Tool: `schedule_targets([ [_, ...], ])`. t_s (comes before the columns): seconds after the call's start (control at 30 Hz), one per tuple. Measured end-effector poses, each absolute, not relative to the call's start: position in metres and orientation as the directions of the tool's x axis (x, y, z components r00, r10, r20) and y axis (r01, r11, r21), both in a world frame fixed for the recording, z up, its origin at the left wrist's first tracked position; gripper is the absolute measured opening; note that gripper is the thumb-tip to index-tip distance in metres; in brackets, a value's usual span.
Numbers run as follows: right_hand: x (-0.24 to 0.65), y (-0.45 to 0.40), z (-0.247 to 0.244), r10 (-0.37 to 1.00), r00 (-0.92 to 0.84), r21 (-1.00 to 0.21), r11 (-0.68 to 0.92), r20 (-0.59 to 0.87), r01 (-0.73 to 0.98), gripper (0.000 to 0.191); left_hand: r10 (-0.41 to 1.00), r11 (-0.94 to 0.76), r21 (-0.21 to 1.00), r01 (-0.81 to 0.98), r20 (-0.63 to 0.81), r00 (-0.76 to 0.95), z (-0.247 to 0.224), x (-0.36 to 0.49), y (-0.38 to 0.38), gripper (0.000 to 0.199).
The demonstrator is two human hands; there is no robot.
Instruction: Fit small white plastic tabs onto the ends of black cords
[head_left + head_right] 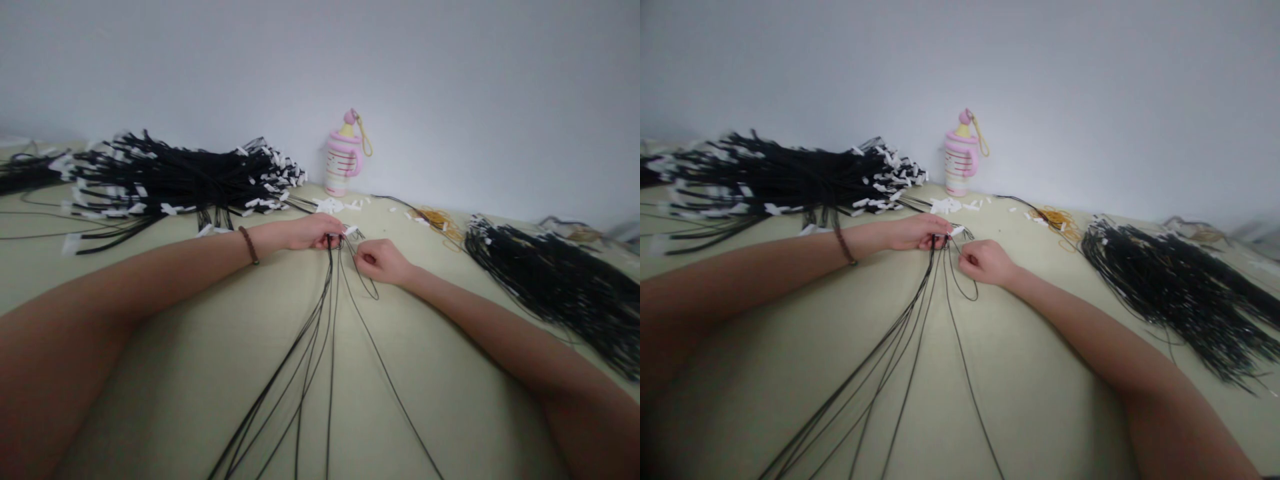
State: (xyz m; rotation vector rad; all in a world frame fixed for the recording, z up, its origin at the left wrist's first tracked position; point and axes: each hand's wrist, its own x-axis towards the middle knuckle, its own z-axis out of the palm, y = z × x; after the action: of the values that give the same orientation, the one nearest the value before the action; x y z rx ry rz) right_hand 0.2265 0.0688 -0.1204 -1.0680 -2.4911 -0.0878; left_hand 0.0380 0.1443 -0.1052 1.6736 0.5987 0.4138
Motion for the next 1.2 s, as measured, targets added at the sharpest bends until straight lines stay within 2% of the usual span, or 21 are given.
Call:
schedule_targets([
  [0.87,0.2257,0.07,-0.1202,0.674,-0.637,-0.071,0.705,0.373,0.705,0.019,0.597,-0.263,0.94,0.217,-0.018,0.802,-0.1075,0.0391,0.1416,0.017],
  [1.2,0.2261,0.0711,-0.1215,0.681,-0.632,-0.084,0.702,0.371,0.707,0.02,0.596,-0.261,0.936,0.237,-0.036,0.802,-0.1081,0.0392,0.1411,0.018],
])
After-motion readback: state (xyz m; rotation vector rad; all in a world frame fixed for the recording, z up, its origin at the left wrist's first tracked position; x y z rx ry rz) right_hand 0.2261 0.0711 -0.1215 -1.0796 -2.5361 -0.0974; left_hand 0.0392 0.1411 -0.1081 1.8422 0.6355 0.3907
